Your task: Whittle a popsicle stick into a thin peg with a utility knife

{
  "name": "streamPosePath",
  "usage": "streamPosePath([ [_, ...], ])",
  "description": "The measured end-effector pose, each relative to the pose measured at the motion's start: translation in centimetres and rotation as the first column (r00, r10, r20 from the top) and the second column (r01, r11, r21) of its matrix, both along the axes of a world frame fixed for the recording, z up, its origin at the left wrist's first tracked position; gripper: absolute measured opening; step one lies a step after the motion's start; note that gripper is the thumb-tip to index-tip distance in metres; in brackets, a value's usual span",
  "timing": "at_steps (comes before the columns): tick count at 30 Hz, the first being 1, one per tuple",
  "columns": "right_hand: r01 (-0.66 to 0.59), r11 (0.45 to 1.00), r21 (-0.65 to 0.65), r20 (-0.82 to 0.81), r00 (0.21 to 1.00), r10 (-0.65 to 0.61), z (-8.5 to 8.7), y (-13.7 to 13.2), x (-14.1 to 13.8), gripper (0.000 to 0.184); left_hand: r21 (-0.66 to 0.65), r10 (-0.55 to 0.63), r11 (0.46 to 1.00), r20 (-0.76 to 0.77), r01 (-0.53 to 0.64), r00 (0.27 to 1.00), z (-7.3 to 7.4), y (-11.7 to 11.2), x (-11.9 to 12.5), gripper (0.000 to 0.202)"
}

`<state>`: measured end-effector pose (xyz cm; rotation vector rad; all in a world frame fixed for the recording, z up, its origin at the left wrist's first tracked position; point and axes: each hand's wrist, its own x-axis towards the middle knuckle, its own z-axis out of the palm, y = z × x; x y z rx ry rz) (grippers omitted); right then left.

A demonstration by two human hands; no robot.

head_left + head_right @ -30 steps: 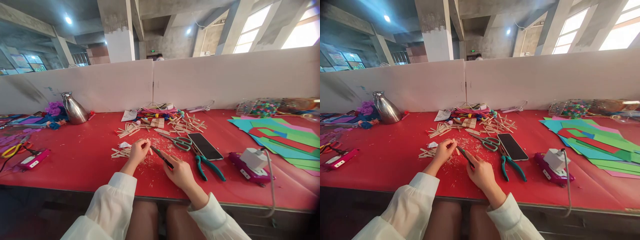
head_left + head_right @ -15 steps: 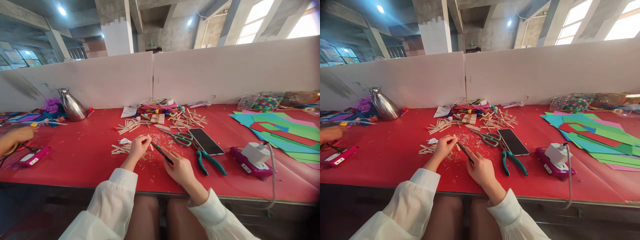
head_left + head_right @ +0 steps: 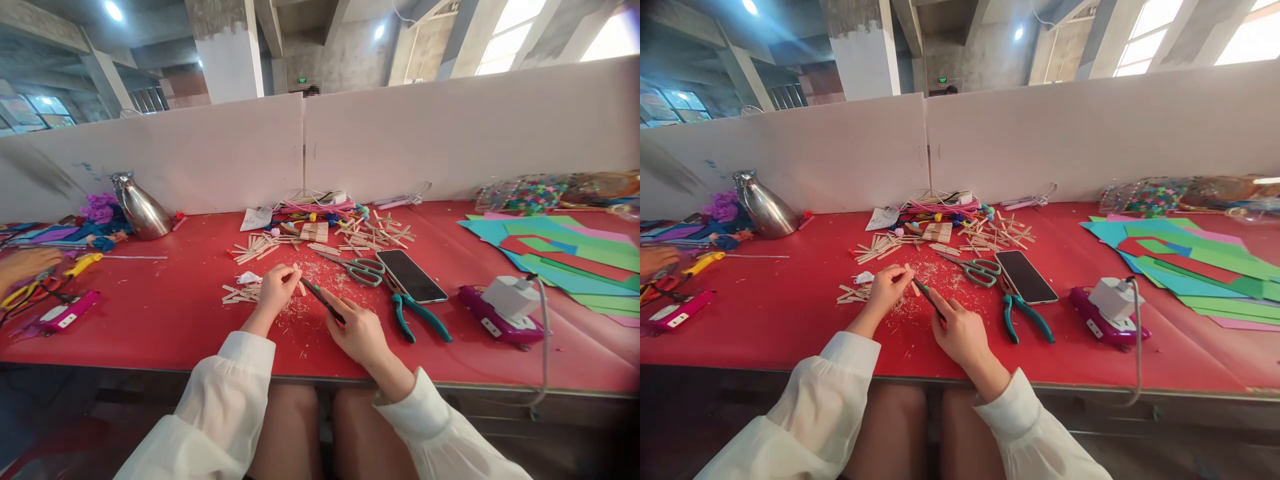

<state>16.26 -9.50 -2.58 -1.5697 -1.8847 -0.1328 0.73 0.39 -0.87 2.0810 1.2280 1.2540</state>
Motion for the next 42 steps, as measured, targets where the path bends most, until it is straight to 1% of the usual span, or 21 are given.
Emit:
streamPosePath([
  [5, 0.007, 1.0, -0.018, 0.018, 1.0, -0.007, -0.1, 0.1, -0.1, 0.043, 0.024, 0.008, 1.0, 0.004, -0.009, 1.0, -0.3, 0.1, 0.1, 0.023],
  [9, 0.029, 0.999, -0.038, 0.058, 0.998, -0.027, 0.0, -0.1, -0.7, 0.043, 0.03, 0.003, 1.0, 0.004, -0.004, 1.0, -0.4, 0.2, 0.0, 0.024],
  [16, 0.121, 0.991, -0.063, 0.154, 0.982, -0.11, 0.3, -0.5, -2.2, 0.044, 0.017, 0.0, 1.0, 0.003, -0.001, 1.0, -0.2, 0.2, 0.0, 0.027],
  [23, 0.174, 0.983, -0.062, 0.209, 0.965, -0.158, 0.1, -0.9, -2.6, 0.044, 0.024, -0.003, 1.0, -0.016, 0.004, 1.0, -0.3, 0.2, 0.1, 0.027],
  [26, 0.194, 0.979, -0.063, 0.168, 0.969, -0.182, -0.1, -1.0, -2.6, 0.043, -0.002, -0.022, 1.0, -0.007, 0.022, 1.0, -0.4, 0.3, 0.0, 0.022],
  [31, 0.199, 0.977, -0.074, 0.049, 0.979, -0.196, -0.2, -0.9, -2.3, 0.043, -0.037, -0.113, 0.993, -0.008, 0.113, 0.994, -0.7, 0.5, -0.4, 0.013],
  [34, 0.19, 0.978, -0.084, -0.003, 0.982, -0.191, -0.2, -0.9, -2.1, 0.043, -0.111, -0.217, 0.972, -0.072, 0.208, 0.974, -0.8, 0.4, -0.6, 0.011],
  [36, 0.186, 0.979, -0.088, -0.026, 0.982, -0.189, -0.3, -1.0, -2.1, 0.043, -0.176, -0.267, 0.953, -0.107, 0.246, 0.958, -0.8, 0.3, -0.7, 0.016],
  [38, 0.188, 0.978, -0.086, -0.035, 0.981, -0.192, -0.4, -1.0, -2.1, 0.043, -0.211, -0.256, 0.951, -0.134, 0.225, 0.957, -0.7, 0.1, -0.5, 0.023],
  [42, 0.221, 0.974, -0.045, 0.009, 0.975, -0.221, -0.3, -1.1, -2.2, 0.042, -0.207, -0.162, 0.971, -0.214, 0.117, 0.963, -0.4, -0.3, 0.0, 0.031],
])
